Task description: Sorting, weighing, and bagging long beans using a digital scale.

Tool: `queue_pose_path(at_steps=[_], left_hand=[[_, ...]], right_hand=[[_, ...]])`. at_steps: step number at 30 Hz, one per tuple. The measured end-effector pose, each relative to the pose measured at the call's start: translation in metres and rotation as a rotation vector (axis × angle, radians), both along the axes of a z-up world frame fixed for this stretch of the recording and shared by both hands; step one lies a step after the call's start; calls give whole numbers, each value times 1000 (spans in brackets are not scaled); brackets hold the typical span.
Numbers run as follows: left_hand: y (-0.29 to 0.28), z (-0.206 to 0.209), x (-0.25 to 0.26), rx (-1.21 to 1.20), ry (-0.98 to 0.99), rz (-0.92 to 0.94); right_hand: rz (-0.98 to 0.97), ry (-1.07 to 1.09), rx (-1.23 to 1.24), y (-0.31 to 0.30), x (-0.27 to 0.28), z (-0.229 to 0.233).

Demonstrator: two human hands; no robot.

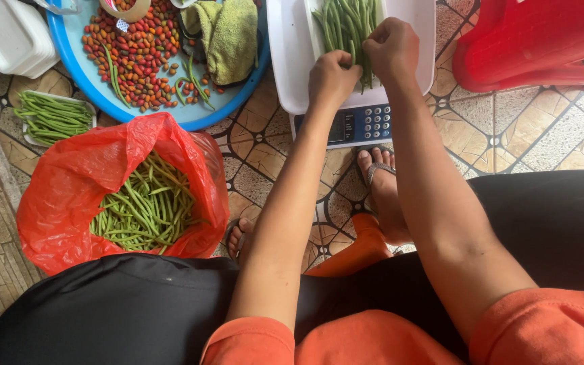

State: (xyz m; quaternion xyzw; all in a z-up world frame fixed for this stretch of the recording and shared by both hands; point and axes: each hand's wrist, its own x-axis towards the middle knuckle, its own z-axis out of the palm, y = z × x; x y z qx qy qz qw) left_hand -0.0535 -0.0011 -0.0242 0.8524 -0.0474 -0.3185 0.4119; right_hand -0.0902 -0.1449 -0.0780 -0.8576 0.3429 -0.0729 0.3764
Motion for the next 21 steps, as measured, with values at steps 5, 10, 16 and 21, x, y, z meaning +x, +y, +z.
queue_pose_path(at_steps=[5,10,16,21], left_hand=[[17,14,10,-68,-10,37],[56,36,34,-16,48,233],[140,5,77,-258,20,873],[200,-54,100,-262,-30,1088]], right_hand=[[-18,-77,1,0,3,4],[-23,-176,0,-2,9,13],[-9,-423,-66,-7,25,10],[37,-414,28,11,39,10]])
